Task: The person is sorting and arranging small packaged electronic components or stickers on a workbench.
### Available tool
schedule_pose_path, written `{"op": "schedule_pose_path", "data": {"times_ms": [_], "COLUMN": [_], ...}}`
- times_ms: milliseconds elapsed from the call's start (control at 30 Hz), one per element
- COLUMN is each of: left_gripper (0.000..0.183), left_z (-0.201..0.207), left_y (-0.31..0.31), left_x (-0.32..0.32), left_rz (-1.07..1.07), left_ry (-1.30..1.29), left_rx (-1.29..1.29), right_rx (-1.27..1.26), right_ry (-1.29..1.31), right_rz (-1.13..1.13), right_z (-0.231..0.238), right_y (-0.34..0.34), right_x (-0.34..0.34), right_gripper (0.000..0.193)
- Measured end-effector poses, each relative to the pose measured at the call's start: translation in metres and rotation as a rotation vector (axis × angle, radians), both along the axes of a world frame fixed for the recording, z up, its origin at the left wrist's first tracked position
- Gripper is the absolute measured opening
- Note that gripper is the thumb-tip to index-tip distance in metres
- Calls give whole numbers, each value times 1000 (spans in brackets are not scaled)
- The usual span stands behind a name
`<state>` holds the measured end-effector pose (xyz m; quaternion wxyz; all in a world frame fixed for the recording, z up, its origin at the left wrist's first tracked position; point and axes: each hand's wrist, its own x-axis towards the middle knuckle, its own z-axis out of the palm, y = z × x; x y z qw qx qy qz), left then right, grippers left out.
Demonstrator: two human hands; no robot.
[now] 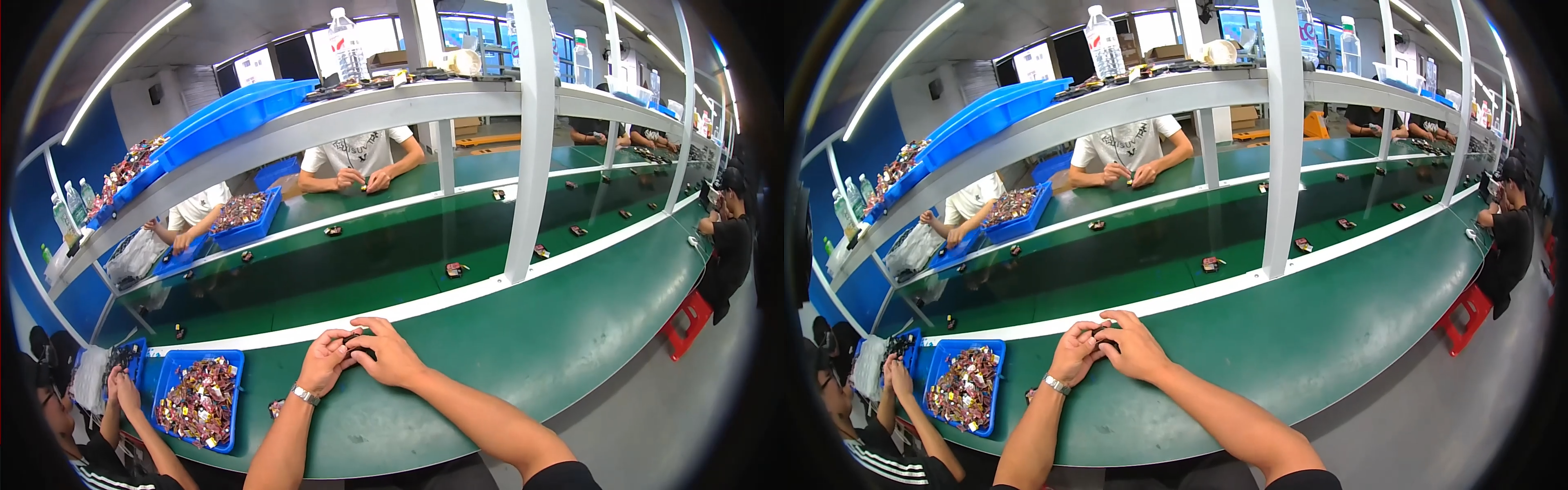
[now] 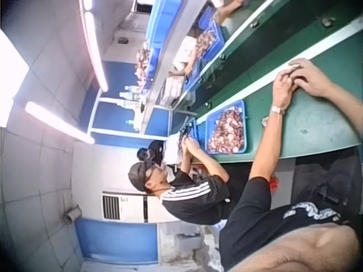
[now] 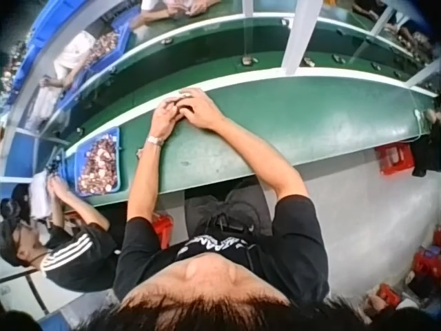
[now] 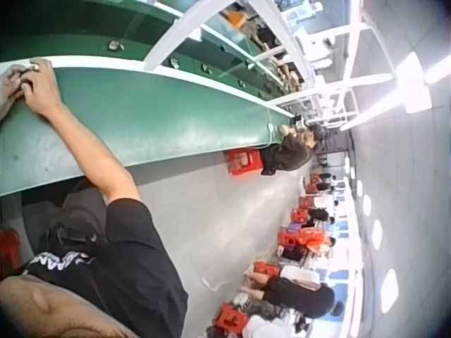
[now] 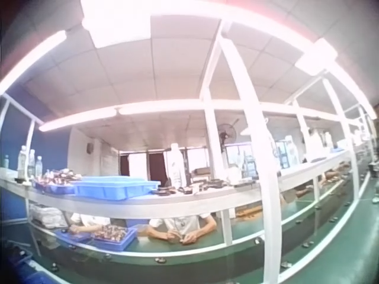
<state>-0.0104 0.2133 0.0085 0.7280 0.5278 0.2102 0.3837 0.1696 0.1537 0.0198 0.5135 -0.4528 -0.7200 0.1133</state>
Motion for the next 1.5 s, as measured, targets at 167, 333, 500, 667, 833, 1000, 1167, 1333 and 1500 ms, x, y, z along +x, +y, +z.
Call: {"op": "schedule_pose_path", "data": {"times_ms": [167, 333, 500, 667, 833, 1000, 1167, 1333, 1500], "left_gripper": [29, 28, 27, 26, 25, 24, 22, 17, 17], "left_z": [0, 3, 7, 7, 8, 5, 7, 9, 2], "left_y": [-1, -4, -5, -5, -7, -5, -8, -12, -11], "left_x": [2, 3, 4, 6, 8, 9, 14, 19, 21], "left_rz": [-6, -14, 11, 12, 42, 49, 89, 250, 268], "left_ry": [21, 10, 35, 31, 82, 96, 112, 177, 218], "left_rx": [-16, -42, -64, -73, -74, -69, -70, -2, 84], "right_rx": [62, 150, 140, 200, 207, 194, 199, 94, -98], "right_ry": [24, -47, -86, -146, -155, -152, -184, -7, 172], "right_rz": [-65, -99, -129, -138, -173, -199, -213, -118, -88], "right_z": [10, 9, 13, 12, 8, 7, 1, 7, 0], "right_y": [-5, -2, -2, 0, 2, 1, 4, 4, 9], "right_x": [-4, -6, -8, -6, -9, -11, -12, -7, -3], "right_gripper": [10, 14, 15, 13, 14, 14, 17, 16, 13]}}
